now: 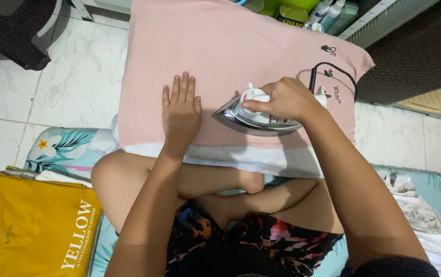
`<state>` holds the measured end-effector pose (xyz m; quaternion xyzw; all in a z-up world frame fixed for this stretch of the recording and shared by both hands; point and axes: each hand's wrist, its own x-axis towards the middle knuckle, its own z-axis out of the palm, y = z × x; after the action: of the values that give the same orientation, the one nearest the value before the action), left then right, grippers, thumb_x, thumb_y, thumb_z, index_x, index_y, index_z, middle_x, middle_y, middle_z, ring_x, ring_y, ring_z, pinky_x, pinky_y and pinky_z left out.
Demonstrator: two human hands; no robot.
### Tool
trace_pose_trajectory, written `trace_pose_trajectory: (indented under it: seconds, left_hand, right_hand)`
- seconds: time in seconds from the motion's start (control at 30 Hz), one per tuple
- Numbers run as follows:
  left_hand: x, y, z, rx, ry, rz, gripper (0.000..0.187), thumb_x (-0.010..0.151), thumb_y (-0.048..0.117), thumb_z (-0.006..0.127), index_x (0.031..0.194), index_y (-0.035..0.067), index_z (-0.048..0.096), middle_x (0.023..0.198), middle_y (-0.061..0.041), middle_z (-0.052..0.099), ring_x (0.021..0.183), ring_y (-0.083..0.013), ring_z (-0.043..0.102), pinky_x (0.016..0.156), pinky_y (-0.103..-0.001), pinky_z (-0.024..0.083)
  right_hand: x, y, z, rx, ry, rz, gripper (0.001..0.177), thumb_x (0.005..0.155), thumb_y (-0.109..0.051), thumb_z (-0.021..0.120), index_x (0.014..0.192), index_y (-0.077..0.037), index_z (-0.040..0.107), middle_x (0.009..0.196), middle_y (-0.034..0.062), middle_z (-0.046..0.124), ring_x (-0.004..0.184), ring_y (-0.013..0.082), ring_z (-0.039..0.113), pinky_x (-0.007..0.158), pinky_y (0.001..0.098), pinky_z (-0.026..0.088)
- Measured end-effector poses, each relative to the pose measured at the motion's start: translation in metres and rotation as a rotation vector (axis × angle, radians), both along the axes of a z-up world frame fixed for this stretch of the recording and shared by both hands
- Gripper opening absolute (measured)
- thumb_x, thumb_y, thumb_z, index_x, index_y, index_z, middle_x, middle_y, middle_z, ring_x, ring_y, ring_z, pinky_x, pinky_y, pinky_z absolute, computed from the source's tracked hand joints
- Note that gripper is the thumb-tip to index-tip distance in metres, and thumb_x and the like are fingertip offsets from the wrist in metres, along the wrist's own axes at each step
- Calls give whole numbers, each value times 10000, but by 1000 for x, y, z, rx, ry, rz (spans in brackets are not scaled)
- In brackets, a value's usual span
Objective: The recorder irons a pink t-shirt on a flat surface while sitting on the floor.
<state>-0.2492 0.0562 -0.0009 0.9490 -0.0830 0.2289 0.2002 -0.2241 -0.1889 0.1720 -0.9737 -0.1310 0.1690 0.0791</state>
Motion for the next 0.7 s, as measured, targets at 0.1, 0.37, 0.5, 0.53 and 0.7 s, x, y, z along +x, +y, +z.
trace_pose_trajectory:
  seconds: [0.1, 0.37, 0.5, 0.53, 0.7]
  left_hand:
    - [-2, 1, 0, 21, -3, 4, 513, 1052, 222, 496, 1522, 17, 498, 1606, -146, 443, 1496, -300, 379, 1230, -532, 217]
    - [2, 1, -10, 36, 39, 17, 522, 1077, 255, 454, 1555, 45, 467, 1642, -114, 397, 1526, -280, 343, 1254, -524, 204]
    - [0, 4, -13, 50, 20, 21, 517, 1084, 272, 451, 1550, 49, 477, 1637, -120, 405, 1522, -281, 348, 1252, -526, 208]
    - [-2, 8, -11, 51, 19, 30, 517, 1084, 272, 451, 1550, 49, 477, 1637, -120, 405, 1522, -281, 348, 1252, -526, 208]
    - [-12, 28, -1, -18, 63, 26, 513, 1082, 311, 455, 1537, 77, 486, 1631, -112, 416, 1528, -282, 339, 1264, -521, 196]
  right_hand:
    - [-3, -5, -5, 30, -76, 88, 687, 800, -733, 657, 893, -67, 802, 612, 183, 678, 633, 348, 697, 662, 438, 550]
    - [-19, -4, -2, 33, -67, 140, 630, 780, -705, 667, 925, -110, 814, 611, 179, 686, 617, 365, 678, 653, 456, 537]
    - [-20, 0, -2, -50, -64, 141, 642, 772, -727, 669, 842, -104, 812, 587, 173, 668, 572, 342, 667, 622, 440, 538]
    - [-19, 5, 2, -49, -66, 150, 642, 772, -727, 669, 842, -104, 812, 587, 173, 668, 572, 342, 667, 622, 440, 538]
    - [-12, 17, 4, 73, 1, -97, 695, 777, -732, 634, 735, -49, 749, 502, 120, 663, 509, 283, 717, 590, 398, 569]
